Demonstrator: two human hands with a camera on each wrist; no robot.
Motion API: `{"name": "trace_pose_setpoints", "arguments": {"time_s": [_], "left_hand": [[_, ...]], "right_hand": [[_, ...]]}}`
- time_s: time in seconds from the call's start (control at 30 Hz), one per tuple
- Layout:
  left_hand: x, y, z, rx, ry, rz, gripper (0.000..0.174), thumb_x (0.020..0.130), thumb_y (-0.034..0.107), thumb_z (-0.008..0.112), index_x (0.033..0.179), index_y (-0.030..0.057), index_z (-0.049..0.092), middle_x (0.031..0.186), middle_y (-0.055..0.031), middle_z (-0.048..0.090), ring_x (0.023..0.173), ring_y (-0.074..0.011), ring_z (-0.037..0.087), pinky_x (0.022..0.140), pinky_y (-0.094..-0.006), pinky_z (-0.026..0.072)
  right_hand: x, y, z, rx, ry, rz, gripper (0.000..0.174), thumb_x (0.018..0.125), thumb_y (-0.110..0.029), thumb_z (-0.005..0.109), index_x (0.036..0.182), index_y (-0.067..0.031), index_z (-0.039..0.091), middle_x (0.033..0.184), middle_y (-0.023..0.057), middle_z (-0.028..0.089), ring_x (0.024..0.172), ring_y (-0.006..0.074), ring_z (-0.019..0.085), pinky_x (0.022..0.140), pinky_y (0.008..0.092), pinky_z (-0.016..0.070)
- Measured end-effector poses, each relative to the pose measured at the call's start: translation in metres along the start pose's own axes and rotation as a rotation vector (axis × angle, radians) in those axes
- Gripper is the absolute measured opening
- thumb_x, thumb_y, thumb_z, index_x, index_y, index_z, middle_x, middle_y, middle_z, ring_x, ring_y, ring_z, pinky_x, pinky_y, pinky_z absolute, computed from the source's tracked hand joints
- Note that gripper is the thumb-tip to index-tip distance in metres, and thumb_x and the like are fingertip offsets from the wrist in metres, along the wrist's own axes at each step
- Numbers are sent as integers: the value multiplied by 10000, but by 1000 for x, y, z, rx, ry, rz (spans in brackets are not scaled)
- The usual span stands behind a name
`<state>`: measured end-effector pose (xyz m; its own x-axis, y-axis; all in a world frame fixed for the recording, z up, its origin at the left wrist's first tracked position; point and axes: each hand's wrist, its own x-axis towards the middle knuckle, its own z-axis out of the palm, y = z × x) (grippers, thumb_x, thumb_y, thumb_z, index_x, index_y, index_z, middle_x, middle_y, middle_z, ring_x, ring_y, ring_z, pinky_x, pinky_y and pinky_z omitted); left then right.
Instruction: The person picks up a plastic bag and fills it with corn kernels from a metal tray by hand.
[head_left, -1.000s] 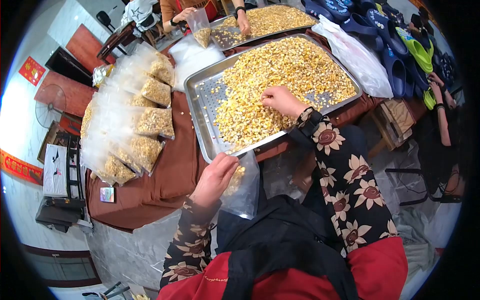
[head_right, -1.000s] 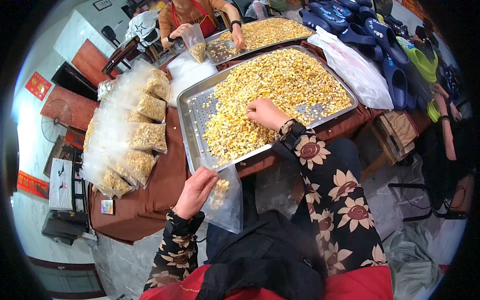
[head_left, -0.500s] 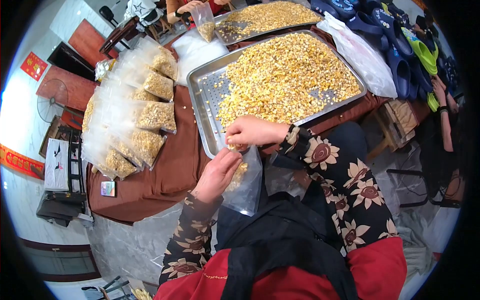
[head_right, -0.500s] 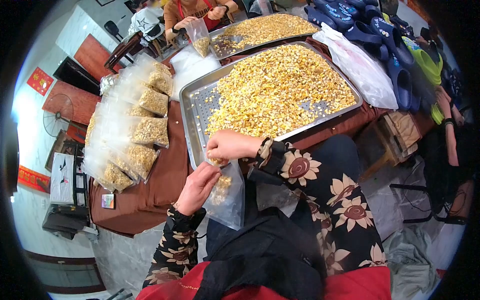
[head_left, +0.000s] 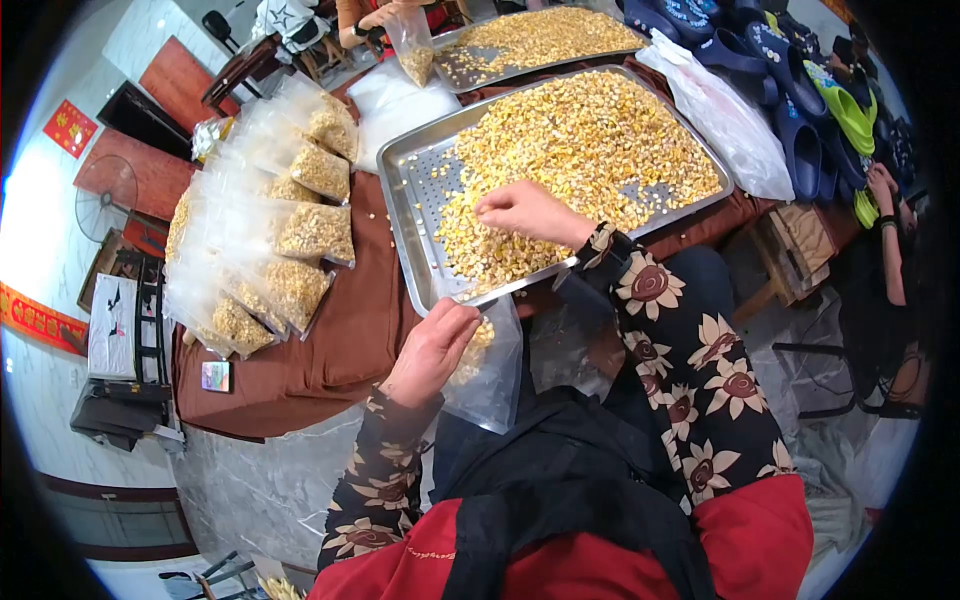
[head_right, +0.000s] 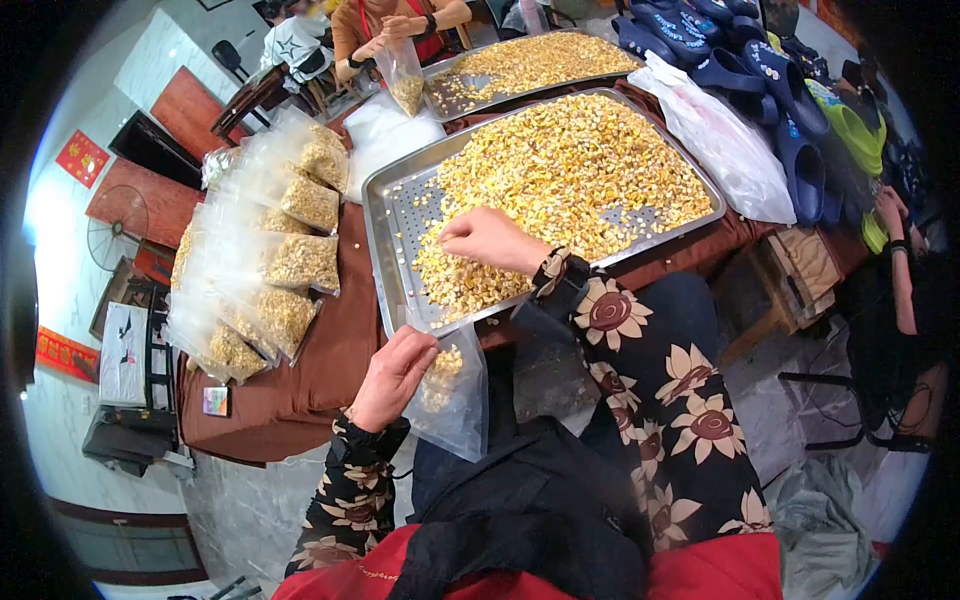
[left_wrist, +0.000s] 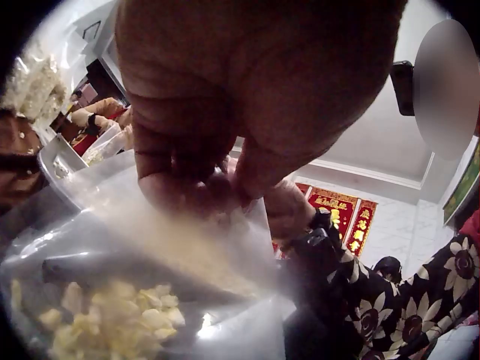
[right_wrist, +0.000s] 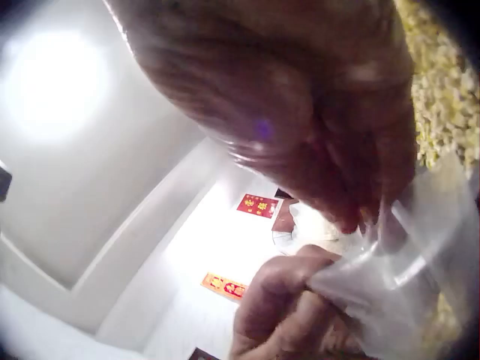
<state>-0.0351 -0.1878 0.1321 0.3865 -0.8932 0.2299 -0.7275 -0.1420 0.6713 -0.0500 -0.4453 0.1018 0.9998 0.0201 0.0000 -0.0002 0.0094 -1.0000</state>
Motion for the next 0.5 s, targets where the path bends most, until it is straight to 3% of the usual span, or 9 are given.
{"name": "trace_pose_setpoints", "arguments": {"time_s": [0.07,0.1,0.17,0.3,0.33,0.37,0.43,0.47,0.5], "left_hand": [[0,1,-1,-5,7,-4,75,900,48,582,963,7,579,844,-123,529,772,-287,566,695,-332,465],[0,1,-1,-9,6,-7,73,901,49,581,962,9,580,842,-123,529,774,-287,567,695,-332,465],[0,1,-2,-14,4,-11,71,902,49,579,962,12,581,840,-123,529,776,-288,567,695,-332,465],[1,1,-1,-6,-1,-10,67,902,46,575,958,9,580,840,-121,530,775,-286,568,694,-329,464],[1,1,-1,-5,2,-1,66,902,45,575,957,8,581,840,-121,530,775,-285,568,694,-329,464],[1,1,-1,-4,0,0,66,902,45,575,957,8,581,840,-121,530,775,-285,568,694,-329,464],[1,2,-1,-23,3,8,68,901,48,578,956,7,582,842,-119,530,774,-283,569,692,-327,463],[1,3,-2,-23,5,9,68,901,48,578,956,7,582,842,-119,530,774,-283,569,692,-327,463],[1,5,-4,-20,-4,2,69,901,51,580,954,7,583,839,-118,530,772,-282,568,691,-327,462]], "right_hand": [[-2,11,-25,-1049,399,-363,431,809,-357,674,1103,-44,642,997,158,645,946,268,623,840,416,484],[-7,15,-32,-1050,401,-366,431,809,-357,674,1103,-44,642,997,158,645,946,268,623,840,416,484],[-18,11,-37,-1244,326,-49,583,763,-464,694,1224,-127,581,1141,190,557,1083,331,543,926,461,412],[-21,9,-33,-1069,194,50,592,769,-407,711,1266,-136,537,1145,191,512,1083,364,533,900,439,439],[-18,19,-32,-1021,300,-49,439,787,-335,704,1146,-96,618,1063,189,576,1013,360,572,873,434,460],[-12,31,-37,-1021,302,-49,439,787,-335,704,1146,-96,618,1063,189,576,1013,360,572,873,434,460],[0,36,-46,-904,407,-226,276,808,-283,676,975,-64,681,919,182,639,950,376,594,862,444,464],[-1,34,-44,-887,518,-379,193,817,-230,667,865,-44,694,775,114,661,768,285,643,734,393,514],[-2,30,-45,-889,517,-381,193,817,-230,667,865,-44,694,775,114,661,768,285,643,734,393,514]]}}
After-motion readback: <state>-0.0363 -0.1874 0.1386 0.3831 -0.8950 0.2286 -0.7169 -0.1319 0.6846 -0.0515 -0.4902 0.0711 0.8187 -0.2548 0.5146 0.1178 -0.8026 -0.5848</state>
